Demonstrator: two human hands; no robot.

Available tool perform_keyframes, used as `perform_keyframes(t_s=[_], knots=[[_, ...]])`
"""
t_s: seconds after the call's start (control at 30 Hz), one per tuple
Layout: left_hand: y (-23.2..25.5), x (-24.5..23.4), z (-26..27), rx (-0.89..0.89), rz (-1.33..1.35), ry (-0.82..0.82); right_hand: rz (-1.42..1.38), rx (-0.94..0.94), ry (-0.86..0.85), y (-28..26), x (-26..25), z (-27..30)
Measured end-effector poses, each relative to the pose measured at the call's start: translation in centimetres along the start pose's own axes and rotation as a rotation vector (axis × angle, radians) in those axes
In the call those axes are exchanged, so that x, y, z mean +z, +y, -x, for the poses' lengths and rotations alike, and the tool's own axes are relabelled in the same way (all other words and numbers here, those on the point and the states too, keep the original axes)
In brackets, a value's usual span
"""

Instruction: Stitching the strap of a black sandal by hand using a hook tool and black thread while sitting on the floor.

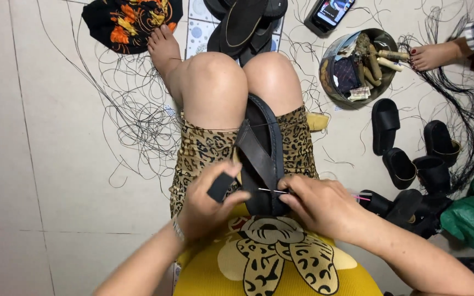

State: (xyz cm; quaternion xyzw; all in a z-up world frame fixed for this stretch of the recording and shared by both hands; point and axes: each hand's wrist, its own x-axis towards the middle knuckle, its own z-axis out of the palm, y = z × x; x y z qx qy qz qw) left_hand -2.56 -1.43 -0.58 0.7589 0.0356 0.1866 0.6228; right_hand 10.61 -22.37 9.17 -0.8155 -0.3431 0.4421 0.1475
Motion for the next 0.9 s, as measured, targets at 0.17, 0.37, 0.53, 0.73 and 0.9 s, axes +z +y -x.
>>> perform_keyframes(t_s=[0.17, 0.37, 0.53, 0.73, 0.9], knots=[[4.4, -2.9, -0.7, -0.286, 0.204, -0.339, 0.123, -0.213, 0.271, -1.0, 0.3, 0.6], [3.0, -1.0, -1.3, -0.662, 0.695, -0.347, 0.139, -0.266, 0.308, -0.7, 0.4, 0.0], [4.6, -0.5, -2.1, -0.318, 0.105, -0.558, 0.288, -0.347, 0.407, -0.8, 0.0, 1.8], [2.5, -0.9, -0.9, -0.151, 0.056, -0.127, 0.462, 0.222, 0.151, 4.8, -3.4, 8.1], [1.4, -2.9, -2.1, -0.200, 0.037, 0.160, -0.598, -0.026, 0.329, 5.6, 1.2, 4.8]])
